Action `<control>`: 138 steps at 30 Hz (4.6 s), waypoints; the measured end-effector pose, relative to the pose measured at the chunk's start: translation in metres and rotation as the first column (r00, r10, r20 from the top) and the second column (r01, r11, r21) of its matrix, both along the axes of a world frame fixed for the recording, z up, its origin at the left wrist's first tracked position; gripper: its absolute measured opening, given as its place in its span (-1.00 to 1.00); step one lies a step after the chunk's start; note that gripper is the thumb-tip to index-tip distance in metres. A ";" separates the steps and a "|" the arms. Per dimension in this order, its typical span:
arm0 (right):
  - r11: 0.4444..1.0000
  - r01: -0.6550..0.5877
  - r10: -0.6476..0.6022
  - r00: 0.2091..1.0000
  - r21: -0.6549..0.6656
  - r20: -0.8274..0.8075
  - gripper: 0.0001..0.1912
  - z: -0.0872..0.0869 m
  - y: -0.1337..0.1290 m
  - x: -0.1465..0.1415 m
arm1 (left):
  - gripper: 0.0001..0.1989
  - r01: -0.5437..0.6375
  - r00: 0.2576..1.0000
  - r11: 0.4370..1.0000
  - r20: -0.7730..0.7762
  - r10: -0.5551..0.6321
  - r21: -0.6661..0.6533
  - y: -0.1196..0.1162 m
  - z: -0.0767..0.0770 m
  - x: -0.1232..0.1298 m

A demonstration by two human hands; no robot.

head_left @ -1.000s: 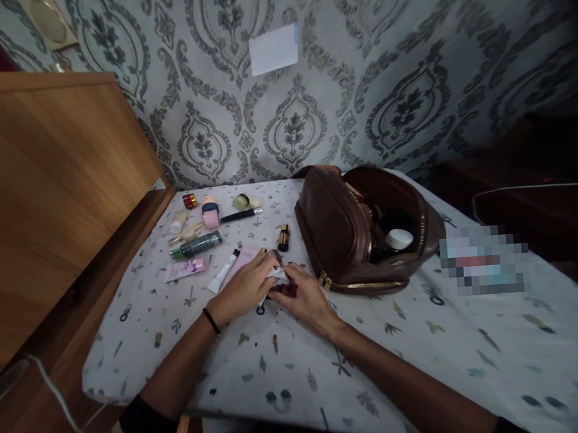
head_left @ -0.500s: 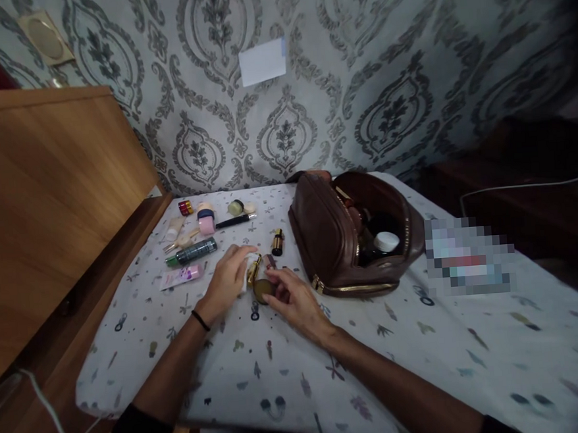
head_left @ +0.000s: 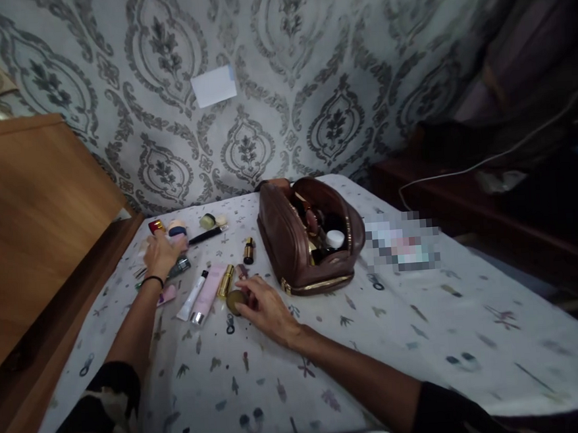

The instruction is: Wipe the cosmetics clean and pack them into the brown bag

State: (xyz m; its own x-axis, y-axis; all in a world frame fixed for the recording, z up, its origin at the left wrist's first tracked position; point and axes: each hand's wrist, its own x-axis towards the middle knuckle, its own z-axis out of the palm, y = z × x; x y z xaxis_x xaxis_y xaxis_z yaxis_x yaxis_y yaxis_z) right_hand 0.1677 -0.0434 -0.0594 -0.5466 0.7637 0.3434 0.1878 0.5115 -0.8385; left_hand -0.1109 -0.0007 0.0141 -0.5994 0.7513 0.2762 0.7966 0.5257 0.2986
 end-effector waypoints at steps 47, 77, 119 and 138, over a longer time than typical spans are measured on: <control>0.991 -0.129 0.122 0.974 0.025 0.188 -0.50 -0.002 -0.001 0.004 | -0.68 0.605 0.780 0.742 -0.025 -0.626 0.291 -0.076 -0.053 0.060; 0.997 0.062 -0.066 0.995 0.052 0.078 -0.76 -0.010 0.006 0.006 | -0.74 0.624 0.779 0.763 0.053 -0.625 -0.167 0.009 -0.013 0.135; 0.734 -0.466 0.342 0.882 -0.494 -0.324 -0.51 0.029 -0.020 0.013 | -0.70 0.666 0.572 0.674 0.361 -0.737 0.321 -0.102 -0.009 0.124; 0.669 -0.457 0.256 0.882 -0.586 -0.396 -0.44 0.015 -0.013 0.007 | -0.56 0.432 0.518 0.756 0.551 -0.654 0.492 -0.098 -0.017 0.118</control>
State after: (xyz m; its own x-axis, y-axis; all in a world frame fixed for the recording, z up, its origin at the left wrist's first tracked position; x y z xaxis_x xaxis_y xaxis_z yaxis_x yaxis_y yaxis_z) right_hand 0.1743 -0.0567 -0.0447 -0.7918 0.6107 0.0110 -0.1641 -0.1953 -0.9669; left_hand 0.0073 -0.0983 -0.0030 -0.1904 0.9554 0.2257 0.4193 -0.1287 0.8987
